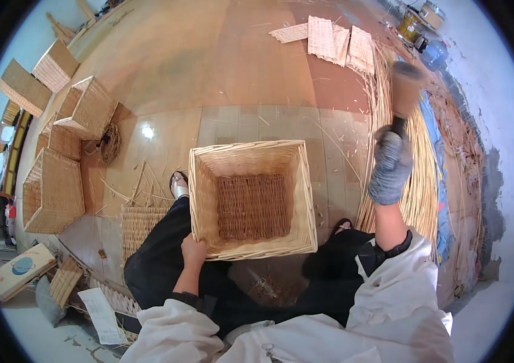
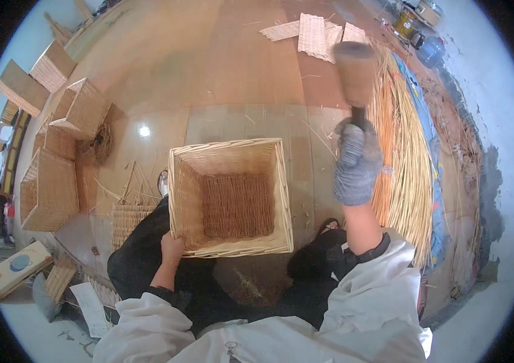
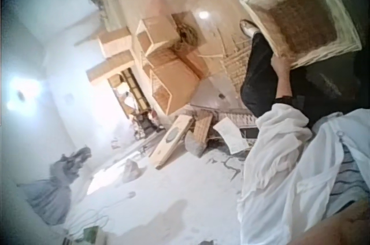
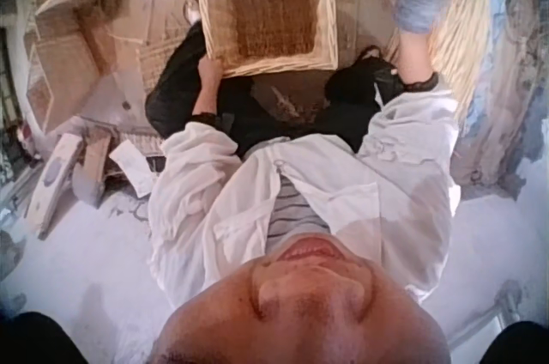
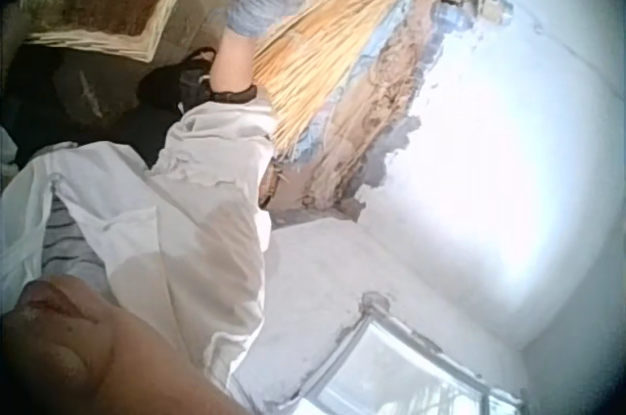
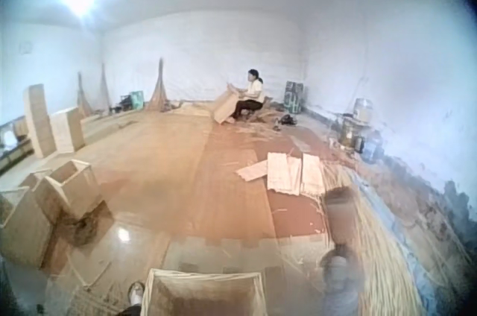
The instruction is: Measure, trim, and assemble a woven wicker basket.
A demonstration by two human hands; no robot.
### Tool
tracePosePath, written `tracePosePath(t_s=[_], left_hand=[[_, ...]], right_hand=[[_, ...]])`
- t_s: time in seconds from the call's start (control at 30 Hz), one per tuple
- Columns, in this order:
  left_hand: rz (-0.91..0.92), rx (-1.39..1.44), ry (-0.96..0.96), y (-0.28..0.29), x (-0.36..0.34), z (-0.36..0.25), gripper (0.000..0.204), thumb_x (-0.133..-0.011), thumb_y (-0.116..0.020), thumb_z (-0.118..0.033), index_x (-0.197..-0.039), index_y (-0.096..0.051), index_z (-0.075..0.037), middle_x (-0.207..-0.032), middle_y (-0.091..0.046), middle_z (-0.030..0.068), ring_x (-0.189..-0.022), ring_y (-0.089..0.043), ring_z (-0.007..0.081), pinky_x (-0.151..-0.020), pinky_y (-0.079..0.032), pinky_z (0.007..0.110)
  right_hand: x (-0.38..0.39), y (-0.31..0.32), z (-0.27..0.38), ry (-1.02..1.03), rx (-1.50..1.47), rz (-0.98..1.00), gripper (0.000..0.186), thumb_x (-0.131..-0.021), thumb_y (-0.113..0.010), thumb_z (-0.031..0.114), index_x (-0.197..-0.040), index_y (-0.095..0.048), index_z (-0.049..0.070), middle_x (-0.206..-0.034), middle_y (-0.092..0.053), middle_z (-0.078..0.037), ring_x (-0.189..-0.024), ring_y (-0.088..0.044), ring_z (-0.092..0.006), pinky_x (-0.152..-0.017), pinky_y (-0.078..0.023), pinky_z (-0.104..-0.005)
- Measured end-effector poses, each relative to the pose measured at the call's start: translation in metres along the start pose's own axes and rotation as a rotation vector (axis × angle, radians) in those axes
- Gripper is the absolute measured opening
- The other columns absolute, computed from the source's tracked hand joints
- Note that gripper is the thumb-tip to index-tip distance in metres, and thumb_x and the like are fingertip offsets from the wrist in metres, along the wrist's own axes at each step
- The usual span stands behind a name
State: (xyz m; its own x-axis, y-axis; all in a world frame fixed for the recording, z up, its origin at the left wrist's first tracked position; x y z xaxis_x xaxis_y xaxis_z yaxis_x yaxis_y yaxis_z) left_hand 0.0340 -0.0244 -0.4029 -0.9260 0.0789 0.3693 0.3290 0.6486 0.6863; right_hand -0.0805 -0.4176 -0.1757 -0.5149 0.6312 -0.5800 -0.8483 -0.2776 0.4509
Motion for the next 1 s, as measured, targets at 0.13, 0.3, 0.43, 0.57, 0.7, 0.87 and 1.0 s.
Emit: tracePosePath(t_s=[0.13,0.3,0.43,0.57,0.7,0.87,1.0], left_hand=[[0.053,-0.007,0.025,-0.029,-0.005,-0.011,0.027,-0.07,-0.053,-0.007,-0.094,-0.058,0.003,-0.084,-0.06,0.0234,-0.085,-0.057,0.0358,-0.072,-0.045,0.038],[0.003,-0.1,-0.018,-0.023,0.0,0.001,0.024,-0.07,-0.055,-0.007,-0.092,-0.059,0.003,-0.083,-0.06,0.0231,-0.084,-0.058,0.0355,-0.071,-0.045,0.038],[-0.046,-0.002,0.016,0.0,-0.005,0.001,0.024,-0.071,-0.056,-0.007,-0.092,-0.058,0.004,-0.083,-0.06,0.023,-0.084,-0.058,0.0361,-0.07,-0.045,0.038],[-0.013,-0.047,-0.052,-0.018,0.001,-0.008,0.023,-0.07,-0.056,-0.008,-0.09,-0.059,0.004,-0.082,-0.06,0.0225,-0.081,-0.058,0.0357,-0.069,-0.046,0.038],[-0.028,0.02,0.026,-0.023,-0.008,0.011,0.024,-0.069,-0.055,-0.009,-0.089,-0.06,0.003,-0.081,-0.06,0.0234,-0.08,-0.059,0.0351,-0.069,-0.045,0.038],[-0.07,0.074,0.024,-0.054,0.014,0.002,0.025,-0.069,-0.052,-0.01,-0.088,-0.061,0.004,-0.081,-0.06,0.0233,-0.08,-0.059,0.035,-0.07,-0.045,0.039],[-0.126,0.123,0.032,-0.067,0.013,-0.023,0.025,-0.069,-0.052,-0.011,-0.087,-0.06,0.005,-0.082,-0.061,0.0227,-0.081,-0.059,0.0359,-0.07,-0.045,0.039]], right_hand=[[0.068,-0.112,-0.188,0.093,0.967,0.993,0.029,-0.087,-0.037,0.022,-0.082,-0.056,0.0,-0.072,-0.057,-0.015,-0.066,-0.057,-0.0262,-0.058,-0.044,-0.0325],[0.019,-0.086,-0.093,0.545,1.043,0.415,0.028,-0.088,-0.036,0.019,-0.092,-0.057,0.002,-0.068,-0.057,-0.012,-0.057,-0.054,-0.0189,-0.05,-0.042,-0.0345],[0.006,-0.03,-0.057,-0.139,-0.464,-0.223,0.033,-0.086,-0.039,0.03,-0.088,-0.057,0.002,-0.068,-0.056,-0.009,-0.059,-0.052,-0.0199,-0.053,-0.043,-0.0348],[0.072,-0.141,-0.221,-0.233,0.708,0.923,0.042,-0.083,-0.04,0.039,-0.084,-0.057,0.001,-0.073,-0.059,-0.016,-0.066,-0.055,-0.0329,-0.065,-0.045,-0.0387],[0.017,-0.104,-0.149,-0.37,0.283,0.792,0.045,-0.084,-0.039,0.042,-0.089,-0.056,0.0,-0.078,-0.058,-0.018,-0.069,-0.054,-0.0325,-0.063,-0.043,-0.0399],[0.049,-0.008,-0.079,-0.43,0.115,0.498,0.037,-0.086,-0.04,0.035,-0.087,-0.054,0.001,-0.069,-0.055,-0.019,-0.063,-0.053,-0.0329,-0.059,-0.041,-0.0404],[0.13,0.047,-0.102,-0.329,0.179,0.449,0.032,-0.086,-0.043,0.032,-0.088,-0.052,0.001,-0.07,-0.054,-0.019,-0.061,-0.051,-0.0337,-0.058,-0.041,-0.0389]])
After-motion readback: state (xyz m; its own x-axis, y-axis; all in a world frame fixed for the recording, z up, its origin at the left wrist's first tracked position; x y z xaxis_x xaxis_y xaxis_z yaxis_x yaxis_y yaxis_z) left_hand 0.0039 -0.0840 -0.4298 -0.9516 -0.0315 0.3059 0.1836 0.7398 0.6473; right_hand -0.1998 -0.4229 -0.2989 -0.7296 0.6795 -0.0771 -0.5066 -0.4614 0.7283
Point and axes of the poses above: each hand's wrist, its own x-axis away from the middle knuckle, its own y-axis out of the back of the hand, z = x × y, the point moved 5 cm from there along -x, towards the middle knuckle
